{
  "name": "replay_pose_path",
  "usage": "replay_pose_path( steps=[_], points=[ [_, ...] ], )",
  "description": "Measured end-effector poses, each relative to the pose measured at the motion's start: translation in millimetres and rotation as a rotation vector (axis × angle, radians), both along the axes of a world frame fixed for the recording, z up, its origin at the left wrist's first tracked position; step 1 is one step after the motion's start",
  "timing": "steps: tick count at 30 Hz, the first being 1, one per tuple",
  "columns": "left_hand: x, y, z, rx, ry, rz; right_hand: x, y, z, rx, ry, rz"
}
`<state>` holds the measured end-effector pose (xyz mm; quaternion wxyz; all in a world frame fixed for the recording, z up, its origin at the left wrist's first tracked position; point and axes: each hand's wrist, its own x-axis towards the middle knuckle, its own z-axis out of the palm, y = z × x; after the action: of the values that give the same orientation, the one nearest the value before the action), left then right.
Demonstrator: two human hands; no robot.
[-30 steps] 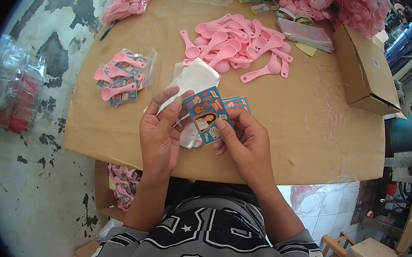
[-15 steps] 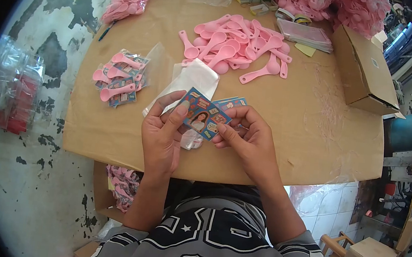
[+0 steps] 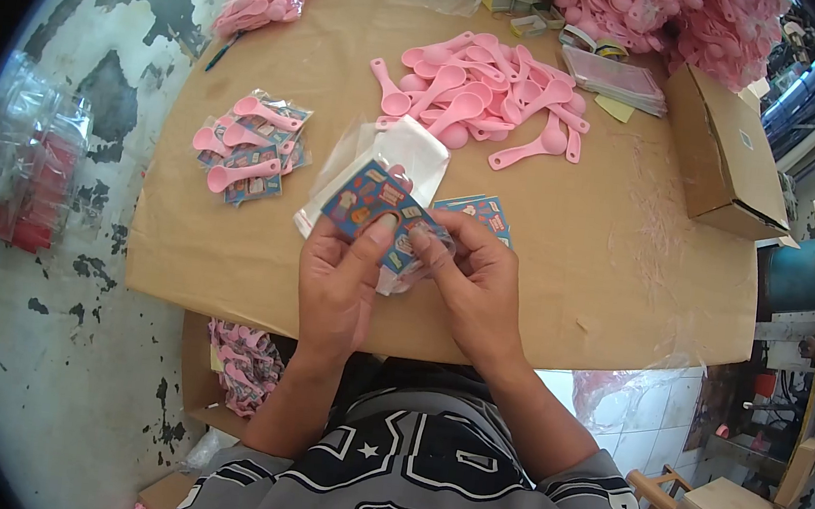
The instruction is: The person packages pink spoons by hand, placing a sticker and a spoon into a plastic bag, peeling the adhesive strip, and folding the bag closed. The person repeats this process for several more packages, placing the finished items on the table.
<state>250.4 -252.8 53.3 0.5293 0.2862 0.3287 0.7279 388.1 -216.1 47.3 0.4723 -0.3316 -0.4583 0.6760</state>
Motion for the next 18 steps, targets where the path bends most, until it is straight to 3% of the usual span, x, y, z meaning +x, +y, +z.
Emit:
replay_pose_path(
  steps=[9, 18],
  points=[
    [2, 16, 14, 0.156, -0.36, -0.055, 5, -13, -2, -0.092, -0.023, 0.04],
    [15, 14, 1, 0.082, -0.294, -0.137, 16, -11, -1, -0.101, -0.072, 0.041]
  ],
)
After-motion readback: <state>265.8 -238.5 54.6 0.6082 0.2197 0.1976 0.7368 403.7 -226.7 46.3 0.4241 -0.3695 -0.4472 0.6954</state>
